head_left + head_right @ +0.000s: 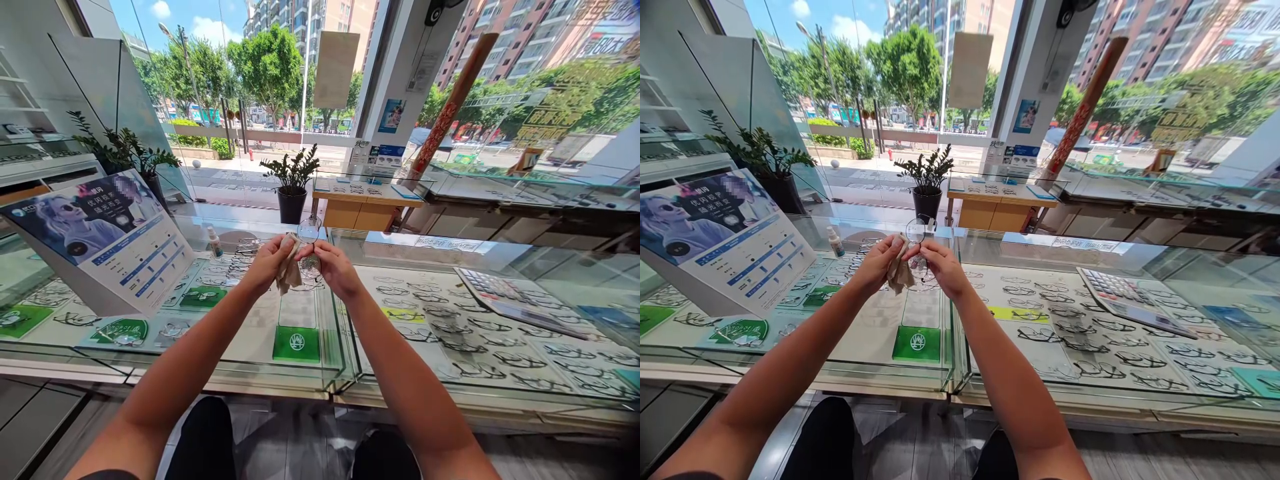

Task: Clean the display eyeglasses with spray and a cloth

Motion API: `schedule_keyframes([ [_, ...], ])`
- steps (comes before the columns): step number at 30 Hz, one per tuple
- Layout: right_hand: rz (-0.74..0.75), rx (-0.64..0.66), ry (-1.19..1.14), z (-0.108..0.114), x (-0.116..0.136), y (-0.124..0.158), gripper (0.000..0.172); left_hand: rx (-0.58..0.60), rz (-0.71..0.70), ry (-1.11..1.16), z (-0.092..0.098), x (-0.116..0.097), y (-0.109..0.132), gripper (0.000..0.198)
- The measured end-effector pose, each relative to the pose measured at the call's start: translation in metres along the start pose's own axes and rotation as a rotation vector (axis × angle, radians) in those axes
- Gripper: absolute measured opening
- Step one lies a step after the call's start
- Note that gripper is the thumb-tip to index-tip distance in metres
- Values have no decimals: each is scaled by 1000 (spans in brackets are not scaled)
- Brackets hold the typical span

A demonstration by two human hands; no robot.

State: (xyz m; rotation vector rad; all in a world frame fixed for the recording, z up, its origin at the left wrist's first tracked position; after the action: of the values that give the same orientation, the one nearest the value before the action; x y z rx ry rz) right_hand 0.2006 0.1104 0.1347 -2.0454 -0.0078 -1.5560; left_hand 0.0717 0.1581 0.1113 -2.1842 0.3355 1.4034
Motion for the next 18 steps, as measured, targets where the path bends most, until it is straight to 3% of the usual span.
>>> schedule_keyframes([
  [7, -14, -15, 18, 1, 0, 0, 32, 0, 10, 45, 0, 0, 1, 59],
  [14, -33, -8, 21, 0, -2, 0, 31, -97, 59, 200, 14, 3, -2, 47],
  [18, -38, 23, 31, -4, -4, 0, 30, -66, 67, 244, 12, 6, -2, 45],
])
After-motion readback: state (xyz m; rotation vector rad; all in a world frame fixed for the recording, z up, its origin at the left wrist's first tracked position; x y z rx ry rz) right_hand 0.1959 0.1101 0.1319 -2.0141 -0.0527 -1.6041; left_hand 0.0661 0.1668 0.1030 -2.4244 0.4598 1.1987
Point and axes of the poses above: each hand's wrist, its own y-axis away from the middle knuckle, its own z-axis out of the back of the hand, x = y × z, the point moved 9 cm from there along -y, towards the middle knuckle, and after that the axes turned 6 degrees about x, right-handed, at the moved point
